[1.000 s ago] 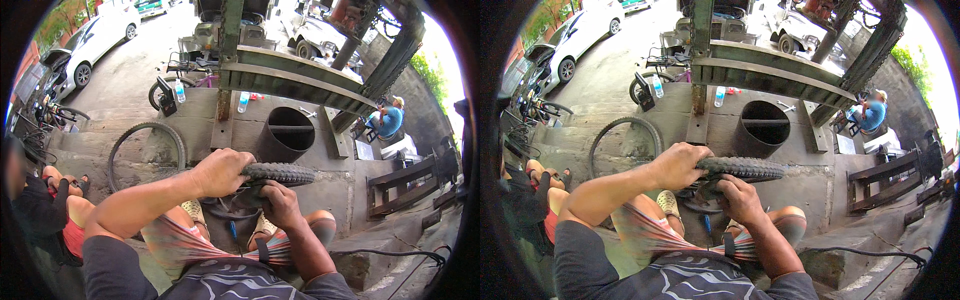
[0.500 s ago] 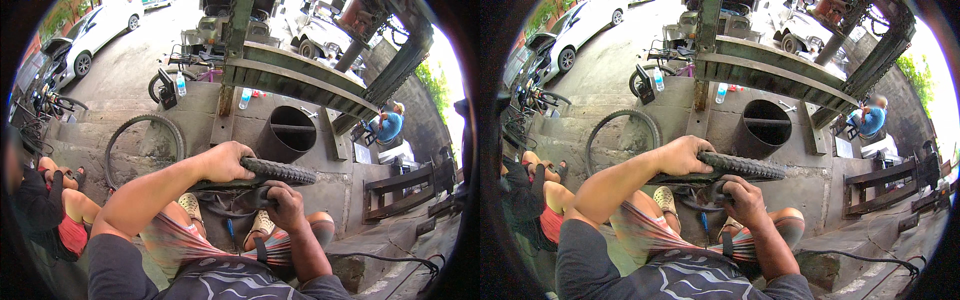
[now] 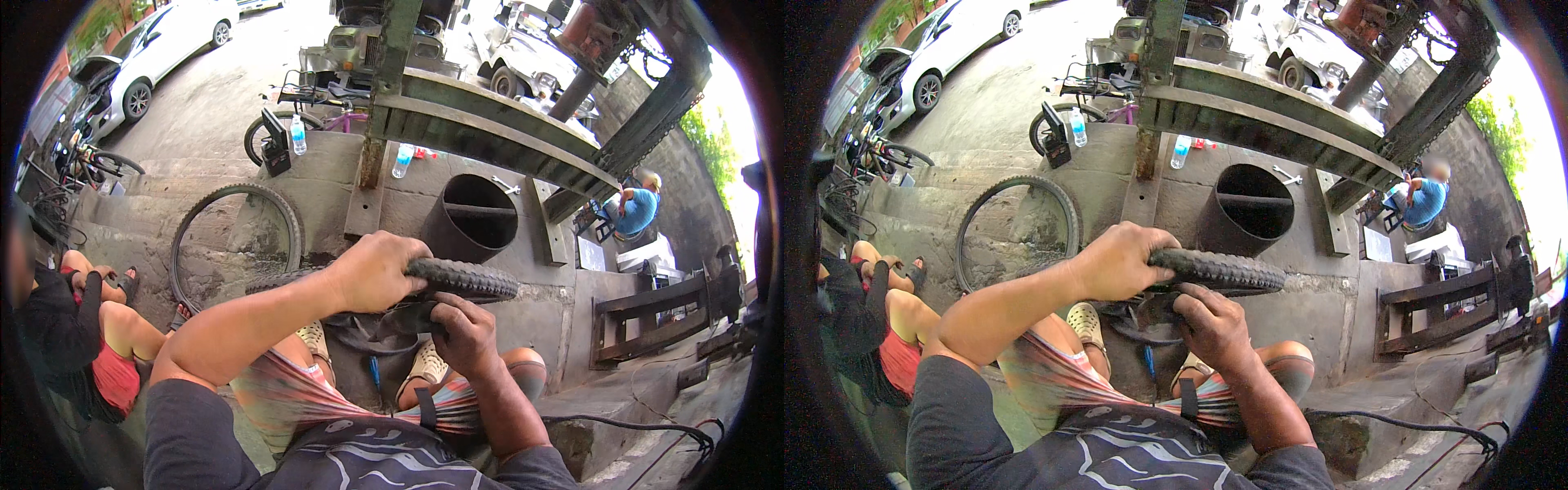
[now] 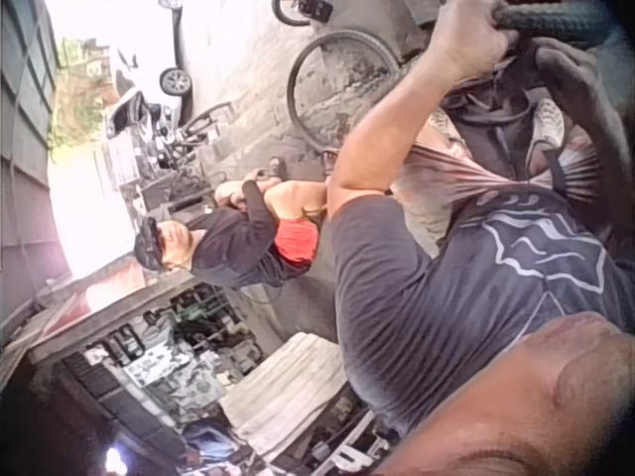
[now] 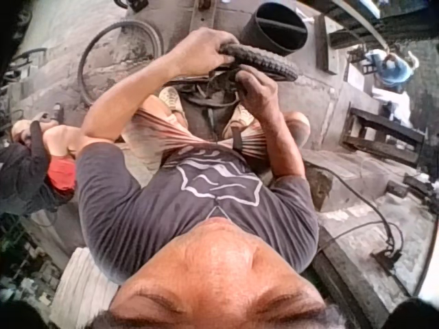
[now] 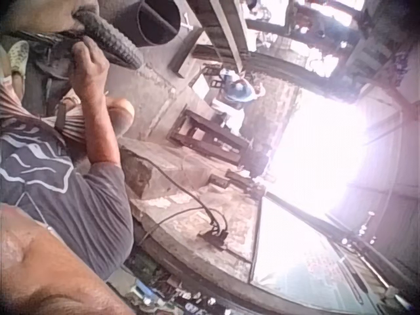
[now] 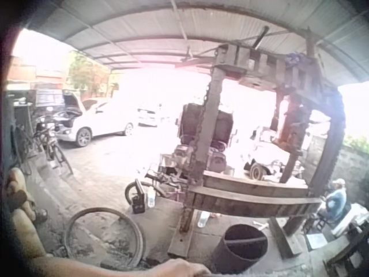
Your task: The person removes a bicycle tire from the rim, inspects the inner tube, and reassembles the tire onto the wheel using tire levers. The person works on the wheel while sitting on the ground in a workshop area.
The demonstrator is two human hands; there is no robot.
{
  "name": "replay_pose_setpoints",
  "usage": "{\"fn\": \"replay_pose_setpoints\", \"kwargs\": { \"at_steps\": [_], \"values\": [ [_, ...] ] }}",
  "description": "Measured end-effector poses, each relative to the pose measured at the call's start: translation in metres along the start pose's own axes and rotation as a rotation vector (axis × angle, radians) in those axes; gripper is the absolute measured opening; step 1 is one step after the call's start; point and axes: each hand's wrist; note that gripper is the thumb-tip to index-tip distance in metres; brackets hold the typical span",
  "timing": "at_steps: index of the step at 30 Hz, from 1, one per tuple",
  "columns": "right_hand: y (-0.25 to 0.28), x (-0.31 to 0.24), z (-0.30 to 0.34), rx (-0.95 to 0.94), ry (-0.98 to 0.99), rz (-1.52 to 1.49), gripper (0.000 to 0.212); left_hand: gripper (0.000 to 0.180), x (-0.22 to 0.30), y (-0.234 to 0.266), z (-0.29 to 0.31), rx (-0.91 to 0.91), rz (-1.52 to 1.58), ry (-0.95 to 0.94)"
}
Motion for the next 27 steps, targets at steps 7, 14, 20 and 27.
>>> {"fn": "replay_pose_setpoints", "kwargs": {
  "at_steps": [7,14,20,27],
  "values": [
    [-0.013,0.009,0.007,0.041,-0.061,-0.036,0.039,0.054,0.010,0.016,0.021,0.086,-0.483,-0.264],
    [-0.022,0.021,0.025,0.141,-0.091,-0.264,0.047,0.063,0.025,0.042,0.008,-0.243,-0.309,0.041],
    [-0.020,0.015,0.043,-0.111,-0.431,-0.585,0.051,0.059,0.002,0.055,-0.016,-0.124,-0.347,0.137],
    [-0.028,0.028,0.039,-0.024,-0.613,-0.796,0.043,0.070,0.007,0.065,-0.016,-0.228,-0.323,0.183]
  ]
}}
Point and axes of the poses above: each hand's wrist, its own z-axis away from the middle knuckle, its own y-axis out of the back of the hand, x = y × z, and after that the axes turned 1 degree about y, right-handed
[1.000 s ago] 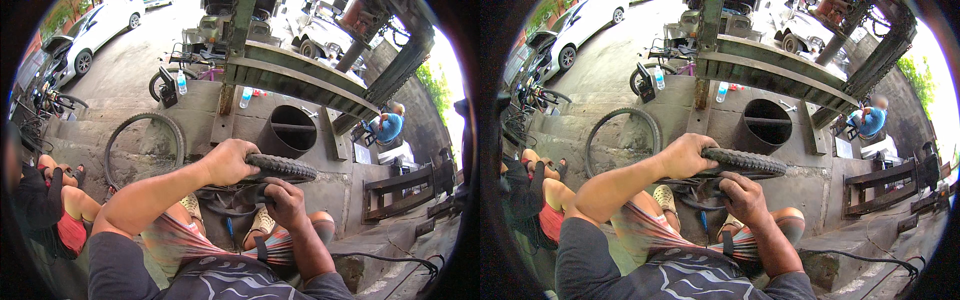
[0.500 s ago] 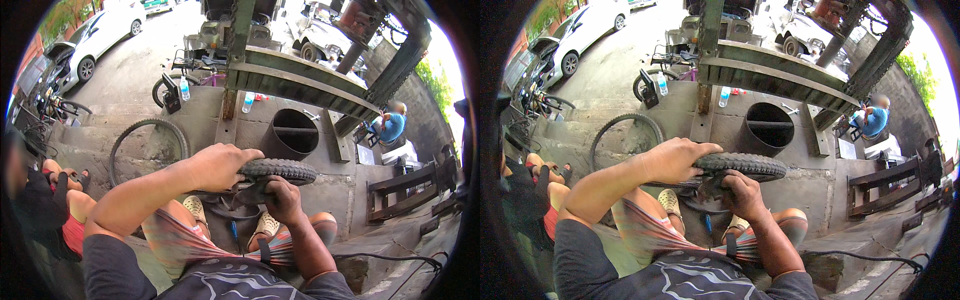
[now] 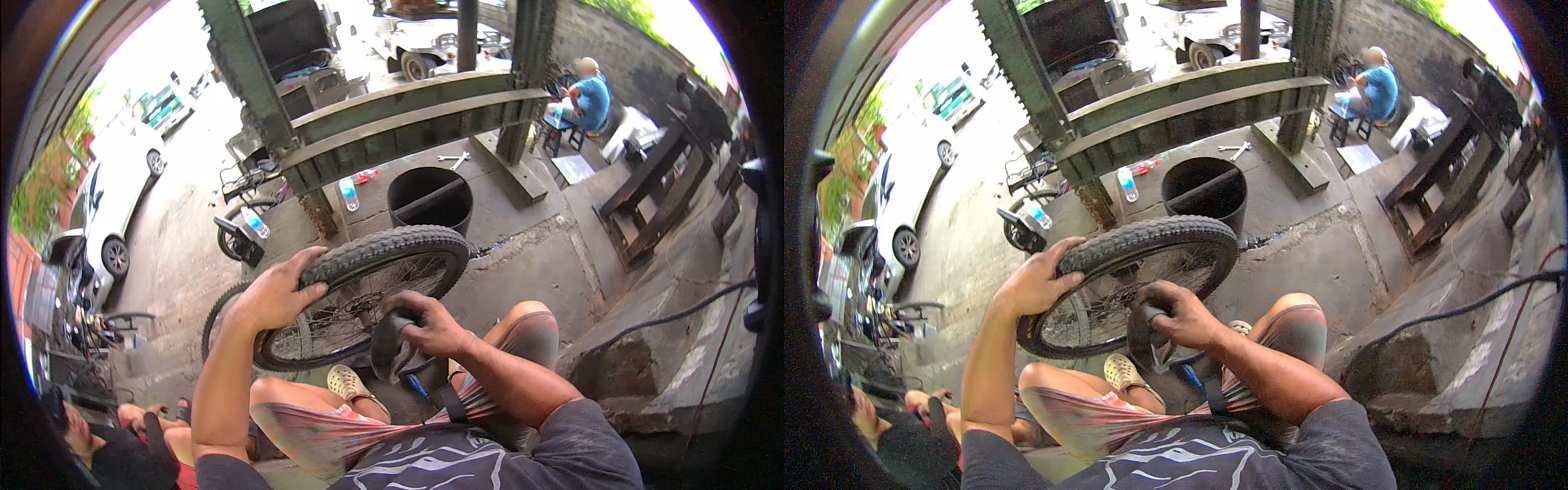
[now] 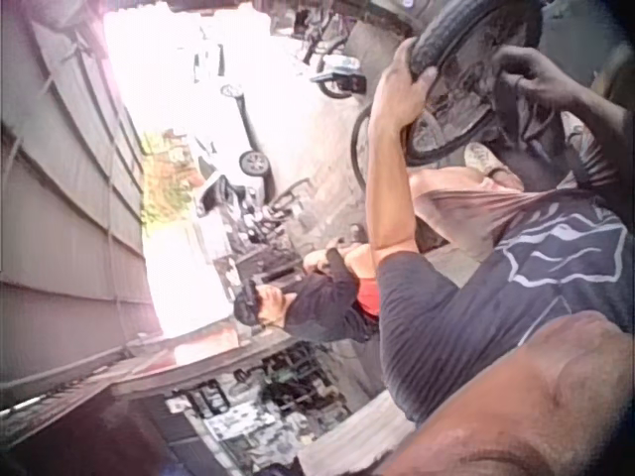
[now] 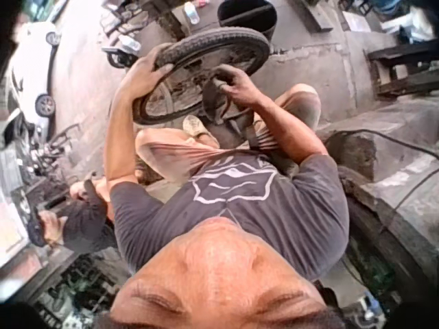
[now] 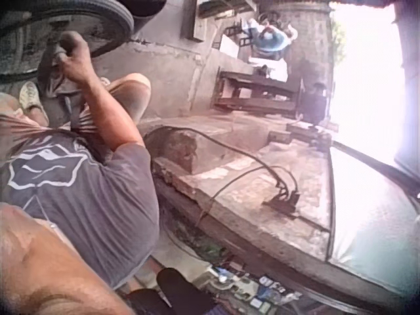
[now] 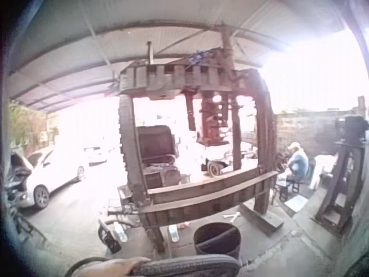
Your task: The person removes a bicycle tire from the rim, inspects the inner tube, and reassembles the tire onto the wheel using tire levers. The person works on the wheel while sitting on the ground in a workshop area.
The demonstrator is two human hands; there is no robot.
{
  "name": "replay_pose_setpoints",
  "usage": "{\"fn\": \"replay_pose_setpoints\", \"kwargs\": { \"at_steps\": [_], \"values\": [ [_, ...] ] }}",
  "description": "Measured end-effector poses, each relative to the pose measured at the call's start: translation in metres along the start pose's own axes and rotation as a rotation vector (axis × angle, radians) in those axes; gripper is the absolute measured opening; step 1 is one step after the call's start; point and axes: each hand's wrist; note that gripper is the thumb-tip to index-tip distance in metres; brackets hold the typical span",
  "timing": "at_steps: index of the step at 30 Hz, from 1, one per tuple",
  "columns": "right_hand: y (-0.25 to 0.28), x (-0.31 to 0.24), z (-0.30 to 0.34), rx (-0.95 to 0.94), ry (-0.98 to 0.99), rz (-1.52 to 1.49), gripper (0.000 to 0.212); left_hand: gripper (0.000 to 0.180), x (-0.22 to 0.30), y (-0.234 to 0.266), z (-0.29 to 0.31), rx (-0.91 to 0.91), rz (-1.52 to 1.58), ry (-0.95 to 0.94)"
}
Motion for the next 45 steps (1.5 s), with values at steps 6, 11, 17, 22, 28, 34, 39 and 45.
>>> {"fn": "replay_pose_setpoints", "kwargs": {
  "at_steps": [6,11,17,22,28,34,39,45],
  "values": [
    [-0.033,0.065,0.006,-0.365,-0.149,0.666,0.041,0.088,0.061,-0.028,-0.023,0.142,-0.373,-0.005],
    [-0.066,0.102,0.002,-0.646,-0.136,0.697,0.049,0.072,0.056,-0.035,-0.062,0.241,-0.396,0.033],
    [-0.034,0.135,-0.003,-0.785,-0.425,0.774,0.070,0.055,0.028,-0.028,-0.069,0.250,-0.262,0.021],
    [0.036,0.051,-0.038,0.256,-0.443,-0.131,0.029,0.065,0.019,-0.028,-0.025,0.309,-0.207,0.038],
    [0.015,-0.012,0.032,0.290,-0.450,-1.216,0.074,0.091,0.045,-0.086,0.045,0.270,-0.310,-0.352],
    [-0.021,-0.040,0.120,0.628,-0.769,-1.289,0.061,0.055,0.077,-0.134,0.136,0.149,-0.196,-0.380],
    [-0.015,-0.053,0.123,0.555,-0.765,-1.236,0.067,0.051,0.063,-0.152,0.159,0.137,-0.253,-0.416],
    [-0.015,-0.056,0.108,0.569,-0.780,-1.150,0.076,0.052,0.056,-0.142,0.153,0.177,-0.192,-0.363]
  ]
}}
Point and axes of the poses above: each hand's wrist, its own z-axis away from the middle knuckle, its own y-axis out of the back of the hand, x = y × z, and after that the axes turned 1 degree about y, right-handed
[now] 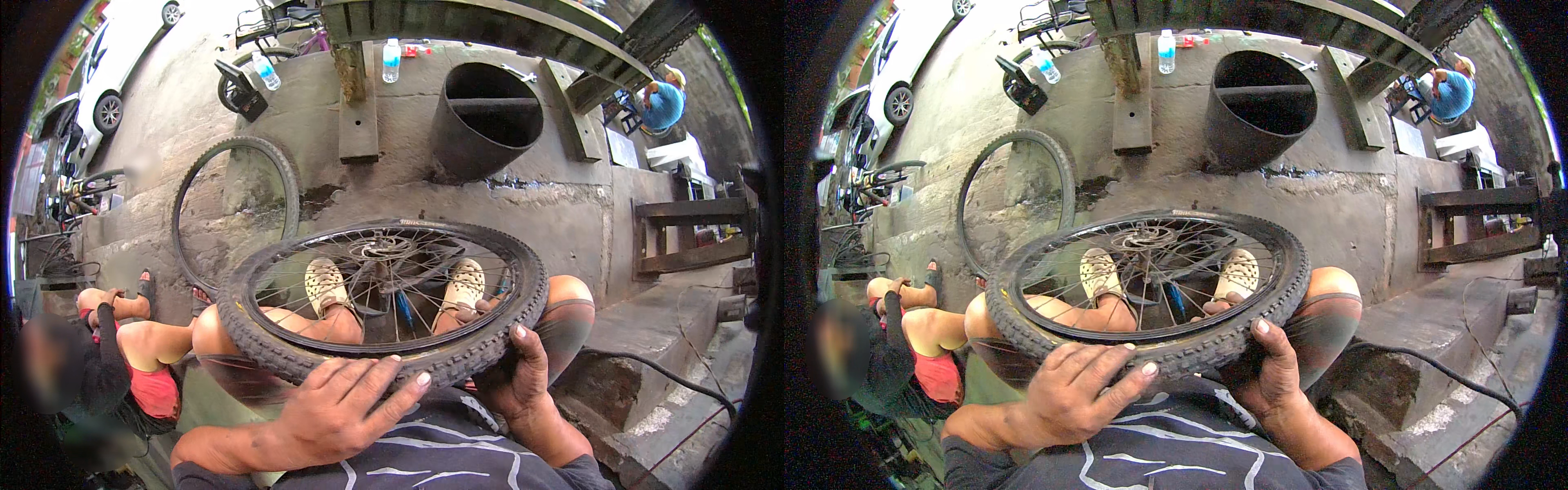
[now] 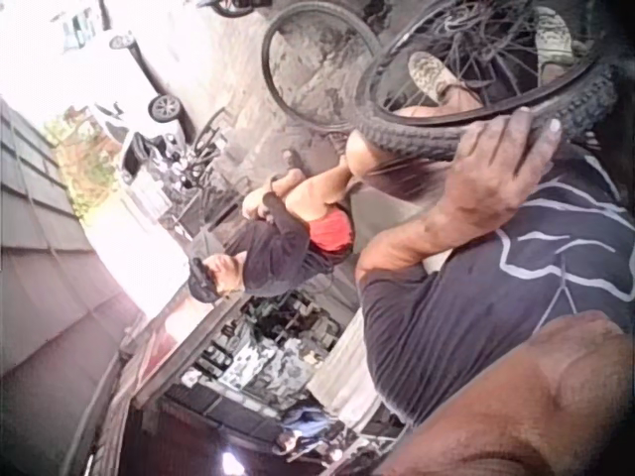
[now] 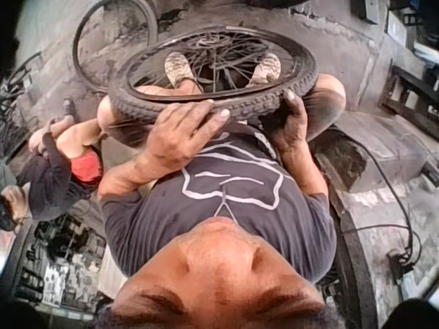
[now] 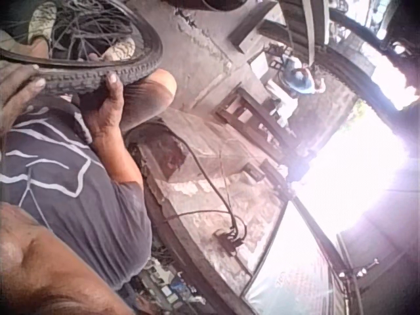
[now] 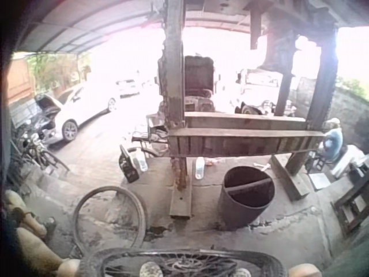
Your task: The person removes a bicycle tire from the rim, inspects the inner tube, and reassembles the tire onto the wheel using tire levers. The person works on the wheel while sitting on the ground in a workshop area.
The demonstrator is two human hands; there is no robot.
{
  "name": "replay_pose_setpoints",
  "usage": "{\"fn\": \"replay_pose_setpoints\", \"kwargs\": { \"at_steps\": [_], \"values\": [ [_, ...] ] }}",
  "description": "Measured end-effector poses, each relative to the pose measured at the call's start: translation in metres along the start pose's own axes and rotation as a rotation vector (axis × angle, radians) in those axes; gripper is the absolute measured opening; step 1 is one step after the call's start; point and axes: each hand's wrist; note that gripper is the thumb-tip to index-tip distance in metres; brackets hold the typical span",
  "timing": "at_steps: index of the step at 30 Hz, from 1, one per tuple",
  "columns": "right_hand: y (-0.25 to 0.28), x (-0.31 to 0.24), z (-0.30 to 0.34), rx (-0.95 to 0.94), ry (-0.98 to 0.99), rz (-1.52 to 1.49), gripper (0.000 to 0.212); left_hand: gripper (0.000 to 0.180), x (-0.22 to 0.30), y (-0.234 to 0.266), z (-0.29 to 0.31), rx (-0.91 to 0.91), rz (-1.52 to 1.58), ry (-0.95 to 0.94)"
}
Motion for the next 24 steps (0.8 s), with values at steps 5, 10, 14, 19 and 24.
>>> {"fn": "replay_pose_setpoints", "kwargs": {
  "at_steps": [5,10,14,19,24],
  "values": [
    [0.002,-0.003,0.003,0.026,-0.034,0.018,0.087,0.044,-0.009,0.015,0.011,0.034,-0.011,0.302],
    [0.011,-0.009,0.007,0.047,-0.112,0.041,0.095,0.027,-0.029,-0.002,0.037,0.115,-0.074,0.198],
    [0.018,-0.019,0.011,0.069,-0.189,0.104,0.107,0.017,-0.030,-0.016,0.046,0.186,-0.009,0.165],
    [0.024,-0.022,0.012,0.064,-0.192,0.187,0.098,0.016,-0.030,-0.015,0.046,0.186,-0.025,0.157],
    [0.027,-0.018,0.005,-0.001,-0.157,0.211,0.102,0.021,-0.031,-0.005,0.036,0.145,-0.013,0.220]
  ]
}}
Point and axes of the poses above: each hand's wrist, its own z-axis away from the middle knuckle, its own y-axis out of the back of the hand, x = y × z, and after that the axes turned 1 degree about y, right-handed
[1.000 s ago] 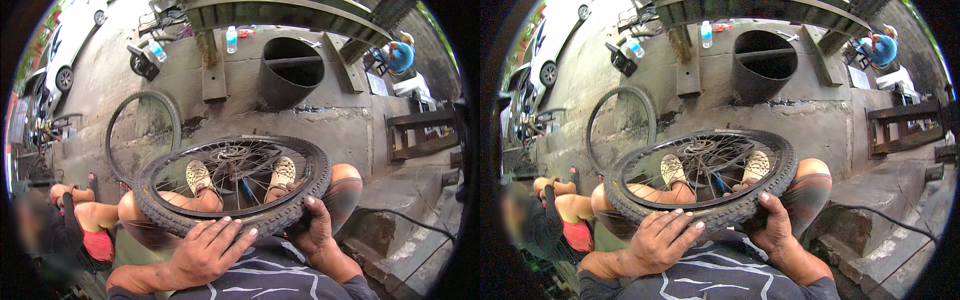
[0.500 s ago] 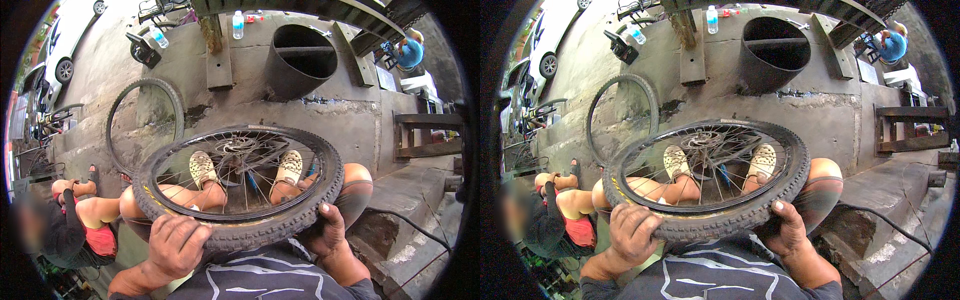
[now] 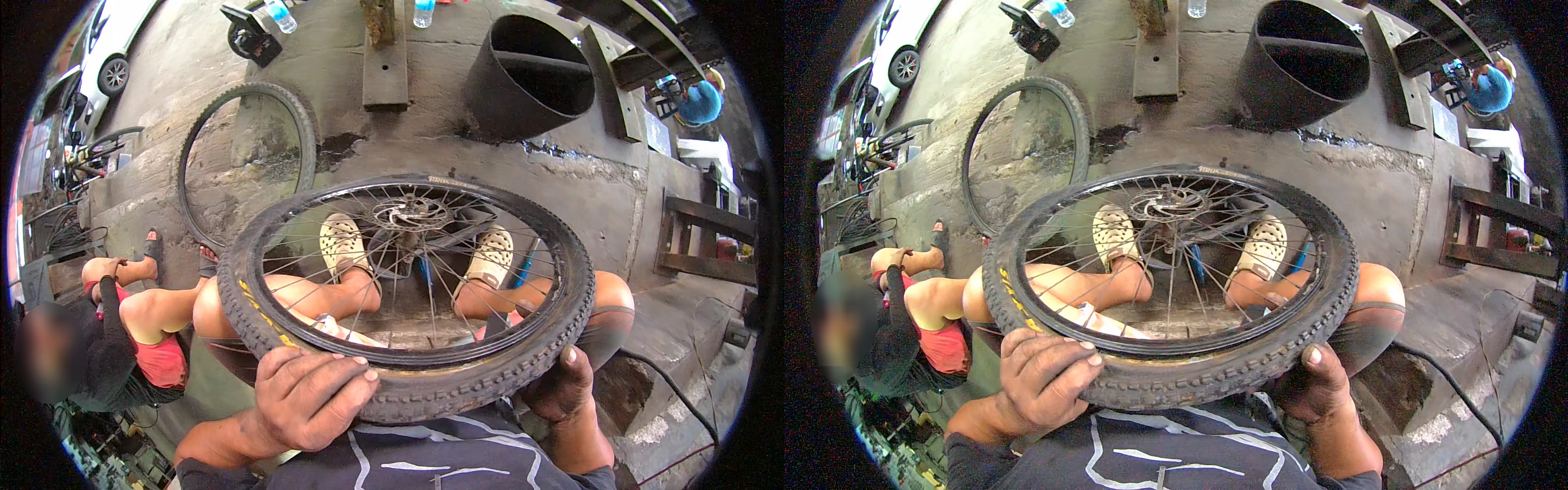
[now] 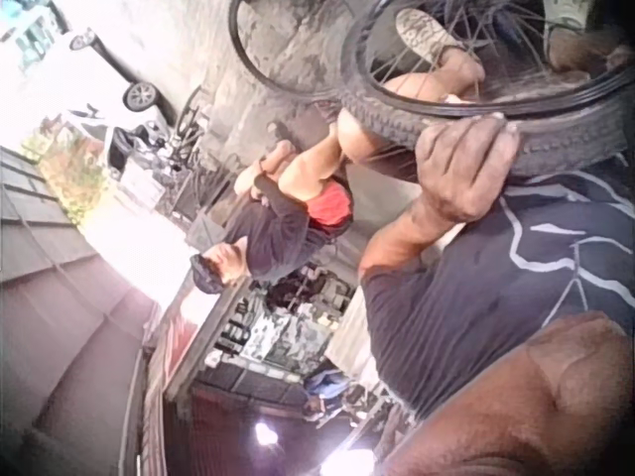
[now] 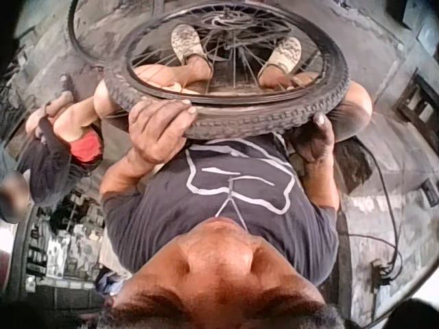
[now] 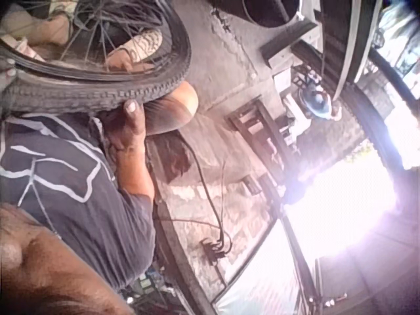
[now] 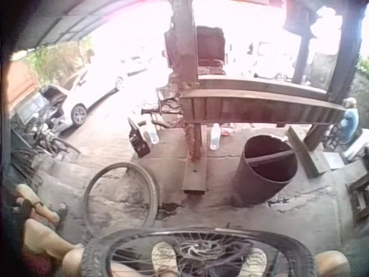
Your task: The person removes a bicycle tire from the rim, inspects the inner tube, and reassembles the tire onto the wheel using tire levers. The person works on the wheel while sitting on the ground in a workshop area.
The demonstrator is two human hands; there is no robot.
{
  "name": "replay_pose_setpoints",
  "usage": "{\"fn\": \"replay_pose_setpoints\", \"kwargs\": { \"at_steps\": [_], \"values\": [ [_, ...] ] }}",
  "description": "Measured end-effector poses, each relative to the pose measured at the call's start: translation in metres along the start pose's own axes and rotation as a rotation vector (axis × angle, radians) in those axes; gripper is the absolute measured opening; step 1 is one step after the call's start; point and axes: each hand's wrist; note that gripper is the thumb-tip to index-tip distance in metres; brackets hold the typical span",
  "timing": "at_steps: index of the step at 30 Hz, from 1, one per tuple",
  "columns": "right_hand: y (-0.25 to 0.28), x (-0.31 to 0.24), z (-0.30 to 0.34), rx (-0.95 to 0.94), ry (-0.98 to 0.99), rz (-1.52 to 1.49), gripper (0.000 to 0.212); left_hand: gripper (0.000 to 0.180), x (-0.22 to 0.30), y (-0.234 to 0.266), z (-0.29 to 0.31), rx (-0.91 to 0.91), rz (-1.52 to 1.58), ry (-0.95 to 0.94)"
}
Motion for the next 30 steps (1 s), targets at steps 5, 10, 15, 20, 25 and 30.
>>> {"fn": "replay_pose_setpoints", "kwargs": {
  "at_steps": [5,10,15,20,25,30],
  "values": [
    [0.022,0.000,0.010,-0.010,0.017,0.046,0.097,0.042,-0.012,0.018,-0.021,-0.007,0.046,0.085],
    [0.008,-0.001,0.013,0.149,0.227,0.381,0.076,0.043,-0.021,0.013,-0.015,-0.042,0.050,-0.038],
    [0.028,-0.004,0.025,0.205,0.471,1.164,0.065,0.045,-0.021,0.012,-0.016,-0.020,0.074,-0.012],
    [0.025,-0.003,0.025,0.028,1.399,1.556,0.054,0.053,-0.019,0.012,-0.015,-0.031,0.075,-0.012],
    [-0.008,-0.027,-0.006,0.059,1.259,1.912,0.081,0.062,-0.040,0.013,-0.017,0.018,-0.010,0.015],
    [-0.023,-0.067,-0.035,-0.027,1.250,1.778,0.060,0.061,-0.132,0.010,0.011,0.000,0.079,0.179]
  ]
}}
Point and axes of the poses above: each hand's wrist, its own z-axis away from the middle knuckle, its own y-axis out of the back of the hand, x = y × z, and after that the axes turned 1 degree about y, right-handed
